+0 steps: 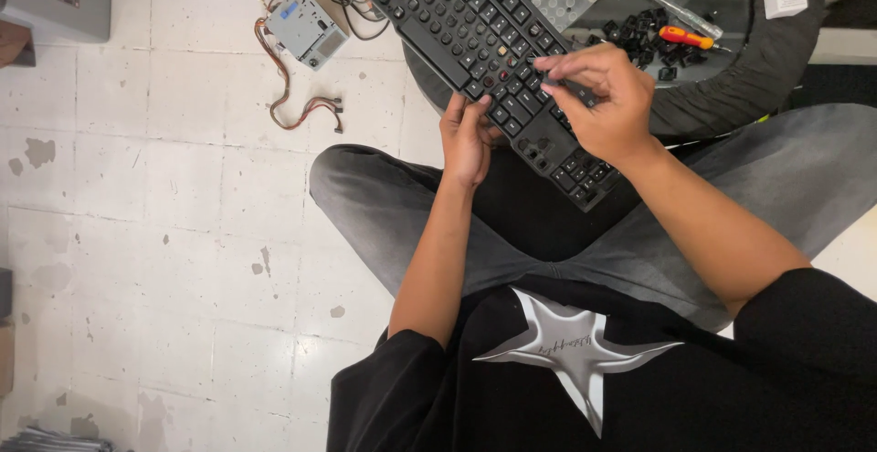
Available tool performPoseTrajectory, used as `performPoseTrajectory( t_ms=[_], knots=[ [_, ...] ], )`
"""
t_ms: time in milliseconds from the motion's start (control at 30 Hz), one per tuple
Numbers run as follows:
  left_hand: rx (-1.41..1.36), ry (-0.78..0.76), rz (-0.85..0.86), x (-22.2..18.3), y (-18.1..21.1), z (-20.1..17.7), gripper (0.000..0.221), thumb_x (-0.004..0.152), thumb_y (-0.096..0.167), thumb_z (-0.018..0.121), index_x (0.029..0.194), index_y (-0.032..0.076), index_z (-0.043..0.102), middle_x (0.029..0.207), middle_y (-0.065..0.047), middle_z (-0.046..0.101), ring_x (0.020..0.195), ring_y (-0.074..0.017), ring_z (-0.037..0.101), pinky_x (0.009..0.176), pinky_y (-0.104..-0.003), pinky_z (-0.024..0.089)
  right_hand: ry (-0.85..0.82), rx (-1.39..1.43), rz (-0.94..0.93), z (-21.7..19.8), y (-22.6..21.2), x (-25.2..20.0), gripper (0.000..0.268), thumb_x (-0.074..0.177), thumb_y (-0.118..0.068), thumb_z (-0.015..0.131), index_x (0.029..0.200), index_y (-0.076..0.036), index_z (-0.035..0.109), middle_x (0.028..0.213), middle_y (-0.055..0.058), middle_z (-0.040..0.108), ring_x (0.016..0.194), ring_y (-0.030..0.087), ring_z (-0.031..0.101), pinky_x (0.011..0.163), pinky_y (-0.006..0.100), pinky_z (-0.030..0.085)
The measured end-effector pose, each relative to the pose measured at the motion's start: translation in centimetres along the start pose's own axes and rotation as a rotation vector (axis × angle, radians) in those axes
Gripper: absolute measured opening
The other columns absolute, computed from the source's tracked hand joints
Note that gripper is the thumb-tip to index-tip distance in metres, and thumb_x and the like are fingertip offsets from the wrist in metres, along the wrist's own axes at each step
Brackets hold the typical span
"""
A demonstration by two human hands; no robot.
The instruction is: Reassembling a computer keyboard by picking up individual keys and snapping them back into the keyboard frame.
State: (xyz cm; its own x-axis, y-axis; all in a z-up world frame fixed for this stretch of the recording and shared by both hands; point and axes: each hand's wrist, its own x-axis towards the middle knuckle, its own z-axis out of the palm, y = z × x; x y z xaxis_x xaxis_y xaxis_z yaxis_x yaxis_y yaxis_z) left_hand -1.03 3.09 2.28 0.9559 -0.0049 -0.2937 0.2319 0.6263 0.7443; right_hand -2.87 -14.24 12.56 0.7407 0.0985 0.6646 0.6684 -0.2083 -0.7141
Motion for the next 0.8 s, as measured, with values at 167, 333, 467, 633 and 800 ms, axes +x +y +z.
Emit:
performPoseTrajectory(
  t_ms=[167, 333, 467, 633, 800],
  knots=[
    [-0.005, -0.007, -0.024, 0.2, -0.8, 0.0, 0.044, 0.091, 0.005, 0.062, 0.07, 0.022, 0.027, 0.067, 0.005, 0.021, 0.057, -0.0077, 0.025, 0.047, -0.031, 0.044, 0.03, -0.042, -0.203, -0.6, 0.6, -0.3, 0.03, 0.09, 0.03, 0.074, 0.099, 0.006, 0.058, 0.093, 0.023, 0.069, 0.099, 0.042, 0.067, 0.089, 0.046, 0.06],
    [-0.049, -0.076, 0.082, 6.5, -12.1, -8.6, 0.045, 0.095, 0.006, 0.067, 0.139, 0.005, 0.062, 0.123, -0.013, 0.072, 0.087, -0.0333, 0.078, 0.062, -0.048, 0.069, 0.168, -0.027, -0.413, -0.2, 0.3, -0.3, 0.022, 0.083, 0.033, 0.075, 0.087, 0.012, 0.068, 0.088, 0.026, 0.074, 0.083, 0.045, 0.073, 0.068, 0.047, 0.062],
    [-0.05, -0.109, 0.065, 7.0, -12.5, -8.1, 0.045, 0.095, 0.006, 0.067, 0.14, 0.006, 0.062, 0.122, -0.014, 0.073, 0.086, -0.0323, 0.078, 0.061, -0.047, 0.069, 0.151, -0.06, -0.447, -0.6, 0.1, -1.3, 0.021, 0.083, 0.032, 0.074, 0.084, 0.011, 0.074, 0.091, 0.025, 0.069, 0.083, 0.047, 0.073, 0.067, 0.049, 0.063],
    [-0.04, -0.137, 0.027, 7.2, -13.6, -7.9, 0.045, 0.096, 0.006, 0.066, 0.141, 0.007, 0.061, 0.12, -0.014, 0.074, 0.087, -0.0311, 0.078, 0.062, -0.047, 0.07, 0.179, -0.041, -0.416, -0.9, 0.2, -2.0, 0.019, 0.085, 0.03, 0.074, 0.088, 0.011, 0.075, 0.099, 0.025, 0.063, 0.088, 0.05, 0.074, 0.069, 0.051, 0.063],
    [-0.003, -0.161, 0.01, 8.7, -15.6, -8.9, 0.046, 0.095, 0.007, 0.068, 0.14, 0.01, 0.063, 0.119, -0.014, 0.074, 0.086, -0.0305, 0.078, 0.063, -0.048, 0.069, 0.2, -0.124, -0.395, -1.4, 0.3, -1.8, 0.018, 0.085, 0.031, 0.073, 0.085, 0.013, 0.072, 0.098, 0.028, 0.066, 0.086, 0.049, 0.074, 0.07, 0.05, 0.064]
  ],
)
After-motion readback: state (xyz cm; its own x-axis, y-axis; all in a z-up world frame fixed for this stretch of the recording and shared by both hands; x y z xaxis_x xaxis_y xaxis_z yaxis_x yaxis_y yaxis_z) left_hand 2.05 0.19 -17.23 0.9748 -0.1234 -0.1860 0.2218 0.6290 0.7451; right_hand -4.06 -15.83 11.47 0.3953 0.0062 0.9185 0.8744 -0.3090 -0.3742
